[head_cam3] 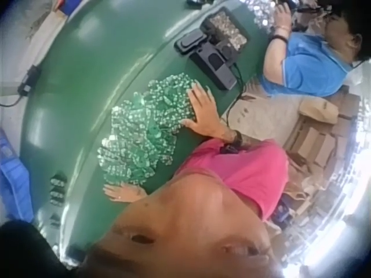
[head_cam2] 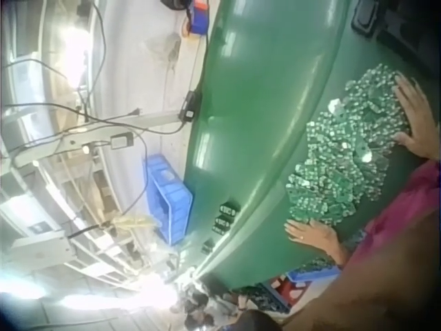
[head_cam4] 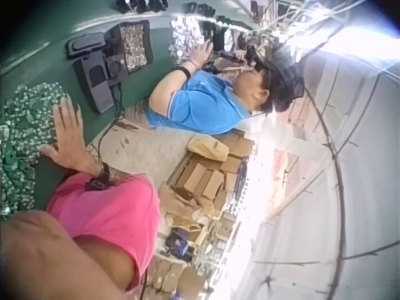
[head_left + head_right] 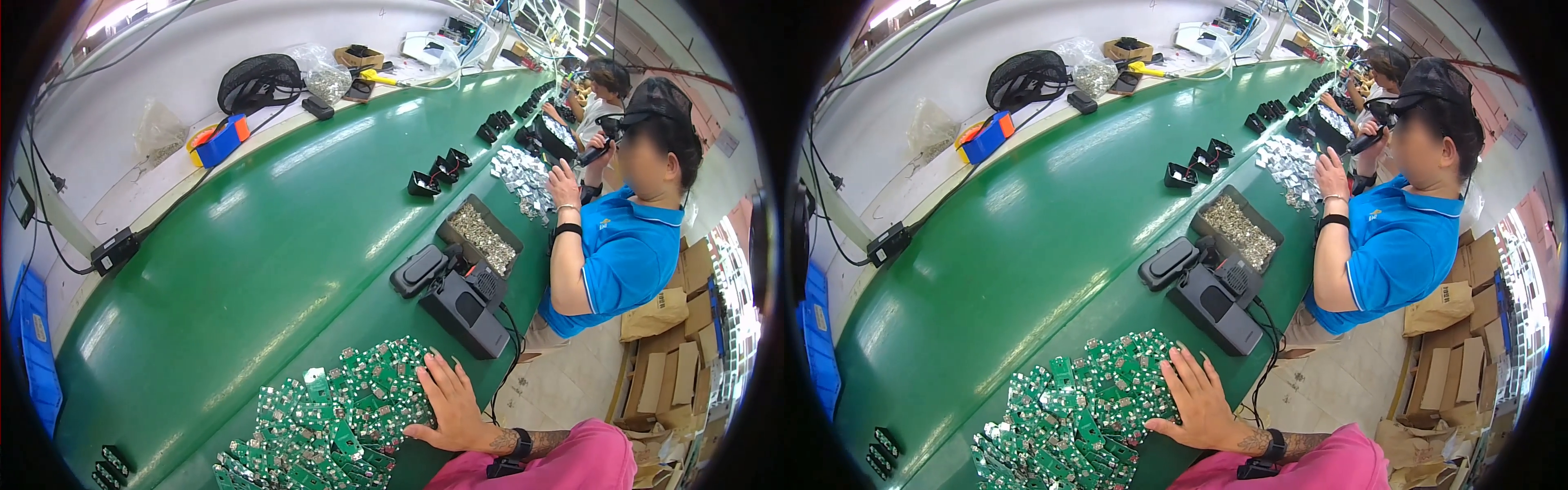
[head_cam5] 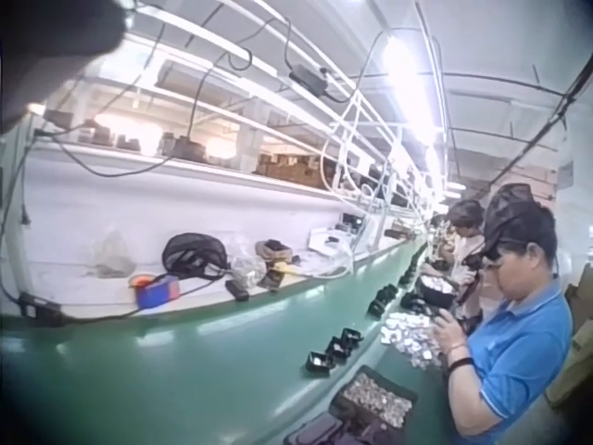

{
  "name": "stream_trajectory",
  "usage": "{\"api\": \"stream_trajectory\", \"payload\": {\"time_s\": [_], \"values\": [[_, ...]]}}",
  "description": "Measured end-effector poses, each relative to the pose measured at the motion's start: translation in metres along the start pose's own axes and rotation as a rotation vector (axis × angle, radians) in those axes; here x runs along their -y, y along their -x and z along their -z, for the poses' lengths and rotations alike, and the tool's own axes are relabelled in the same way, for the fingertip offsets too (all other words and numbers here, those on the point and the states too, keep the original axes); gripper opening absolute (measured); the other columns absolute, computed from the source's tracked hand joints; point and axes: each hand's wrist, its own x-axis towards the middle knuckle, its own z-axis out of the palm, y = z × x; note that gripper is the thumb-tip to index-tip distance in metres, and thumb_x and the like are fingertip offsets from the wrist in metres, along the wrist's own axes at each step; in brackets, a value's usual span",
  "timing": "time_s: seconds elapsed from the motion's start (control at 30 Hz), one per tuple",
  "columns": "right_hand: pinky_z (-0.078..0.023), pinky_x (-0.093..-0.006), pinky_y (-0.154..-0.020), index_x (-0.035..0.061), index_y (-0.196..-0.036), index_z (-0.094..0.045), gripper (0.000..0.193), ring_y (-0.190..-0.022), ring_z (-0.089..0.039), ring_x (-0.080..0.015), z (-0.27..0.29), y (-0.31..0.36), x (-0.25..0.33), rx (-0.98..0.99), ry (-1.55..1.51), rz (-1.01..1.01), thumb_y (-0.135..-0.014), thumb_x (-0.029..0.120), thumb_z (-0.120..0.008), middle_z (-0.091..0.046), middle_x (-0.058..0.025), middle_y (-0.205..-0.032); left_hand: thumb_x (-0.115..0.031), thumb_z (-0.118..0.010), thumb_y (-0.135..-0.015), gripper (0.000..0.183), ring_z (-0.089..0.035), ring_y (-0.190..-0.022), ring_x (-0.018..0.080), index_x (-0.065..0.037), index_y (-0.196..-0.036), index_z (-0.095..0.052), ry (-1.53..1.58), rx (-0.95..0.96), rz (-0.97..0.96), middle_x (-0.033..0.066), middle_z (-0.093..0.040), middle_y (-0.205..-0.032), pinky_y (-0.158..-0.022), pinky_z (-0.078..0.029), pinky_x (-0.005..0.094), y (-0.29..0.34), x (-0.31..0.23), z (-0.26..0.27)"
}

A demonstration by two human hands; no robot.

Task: The person picks up a green circuit board and a black plastic housing, fits the board into the housing, and places the assembled unit onto the conveyor belt, repeating the process.

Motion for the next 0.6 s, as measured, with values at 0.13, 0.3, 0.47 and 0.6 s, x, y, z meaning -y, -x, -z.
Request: {"api": "stream_trajectory", "payload": {"time_s": [0.13,0.3,0.47,0.6], "values": [[-0.018,-0.0579,-0.113,-0.0035,-0.142,-0.037,0.094,-0.140,-0.030,-0.0423,-0.001,-0.001,-0.002,-0.010,0.011,0.003,-0.083,0.065,-0.059,-0.031,-0.0257,-0.150,-0.031,-0.040,-0.101,0.062,-0.015,-0.148,0.0290,0.003,-0.151,-0.024,0.066,-0.022,-0.005,0.0136,-0.018,-0.161,-0.118,-0.012,0.0485,-0.003,0.003,-0.004],[-0.017,-0.0582,-0.113,-0.0030,-0.143,-0.035,0.094,-0.141,-0.029,-0.0424,-0.001,0.000,-0.001,0.008,0.008,-0.008,-0.083,0.065,-0.060,-0.030,-0.0258,-0.151,-0.031,-0.043,-0.100,0.065,-0.015,-0.148,0.0304,0.004,-0.150,-0.023,0.212,-0.087,-0.014,0.0154,-0.020,-0.160,-0.118,-0.012,0.0494,-0.001,0.005,-0.004],[-0.017,-0.0582,-0.113,-0.0053,-0.143,-0.034,0.095,-0.142,-0.026,-0.0411,0.003,-0.001,0.001,0.024,0.007,-0.011,-0.084,0.065,-0.059,-0.029,-0.0261,-0.151,-0.030,-0.044,-0.099,0.066,-0.018,-0.147,0.0318,0.005,-0.150,-0.022,0.166,-0.113,-0.041,0.0179,-0.021,-0.159,-0.117,-0.014,0.0503,0.001,0.008,-0.010],[-0.015,-0.0579,-0.114,-0.0092,-0.143,-0.029,0.099,-0.144,-0.023,-0.0394,0.005,0.000,0.001,0.043,-0.039,-0.030,-0.085,0.065,-0.058,-0.027,-0.0274,-0.152,-0.029,-0.044,-0.099,0.066,-0.021,-0.146,0.0342,0.005,-0.150,-0.022,0.365,-0.244,-0.078,0.0196,-0.023,-0.157,-0.118,-0.013,0.0523,0.001,0.014,-0.028]]}}
